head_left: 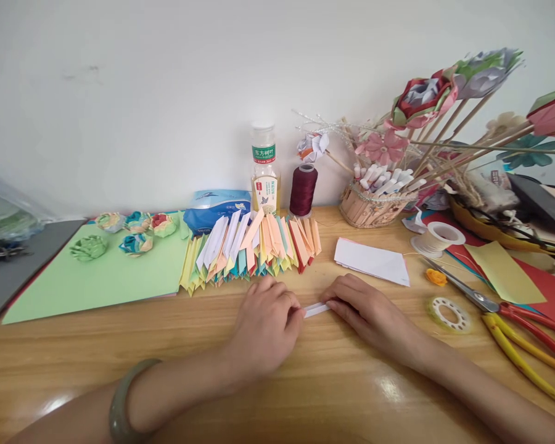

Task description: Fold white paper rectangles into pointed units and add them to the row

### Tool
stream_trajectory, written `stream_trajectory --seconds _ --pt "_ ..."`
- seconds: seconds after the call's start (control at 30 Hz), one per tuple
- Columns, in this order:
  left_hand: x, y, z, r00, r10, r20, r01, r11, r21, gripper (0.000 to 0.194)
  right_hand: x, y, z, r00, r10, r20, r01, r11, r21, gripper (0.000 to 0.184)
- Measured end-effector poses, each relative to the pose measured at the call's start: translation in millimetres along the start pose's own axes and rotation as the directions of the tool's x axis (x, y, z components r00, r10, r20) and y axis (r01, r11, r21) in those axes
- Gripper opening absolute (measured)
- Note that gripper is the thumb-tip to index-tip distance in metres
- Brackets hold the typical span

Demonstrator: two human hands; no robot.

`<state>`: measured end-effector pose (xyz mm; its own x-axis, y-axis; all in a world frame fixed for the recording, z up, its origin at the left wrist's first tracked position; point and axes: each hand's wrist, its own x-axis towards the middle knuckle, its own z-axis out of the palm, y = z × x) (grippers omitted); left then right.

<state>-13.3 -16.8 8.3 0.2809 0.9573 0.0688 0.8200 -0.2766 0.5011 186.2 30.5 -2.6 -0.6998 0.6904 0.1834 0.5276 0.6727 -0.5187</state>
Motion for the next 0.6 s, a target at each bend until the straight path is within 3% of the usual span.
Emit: stream_trajectory --seconds 0.37,0.6 --pt "2.5 -1.6 -0.9 0.998 -0.046 0.04 0.036 0.974 0.223 0.015 4.0 -3.2 2.7 0.995 0.09 -0.033 -0.092 0.991 -0.094 0.012" --pt "-3.2 -12.5 3.2 0.999 0.011 0.035 -0.015 0.993 0.117 0.007 1.9 9.1 -5.2 0.993 0.12 -0.019 -0.121 0.988 -0.095 0.011"
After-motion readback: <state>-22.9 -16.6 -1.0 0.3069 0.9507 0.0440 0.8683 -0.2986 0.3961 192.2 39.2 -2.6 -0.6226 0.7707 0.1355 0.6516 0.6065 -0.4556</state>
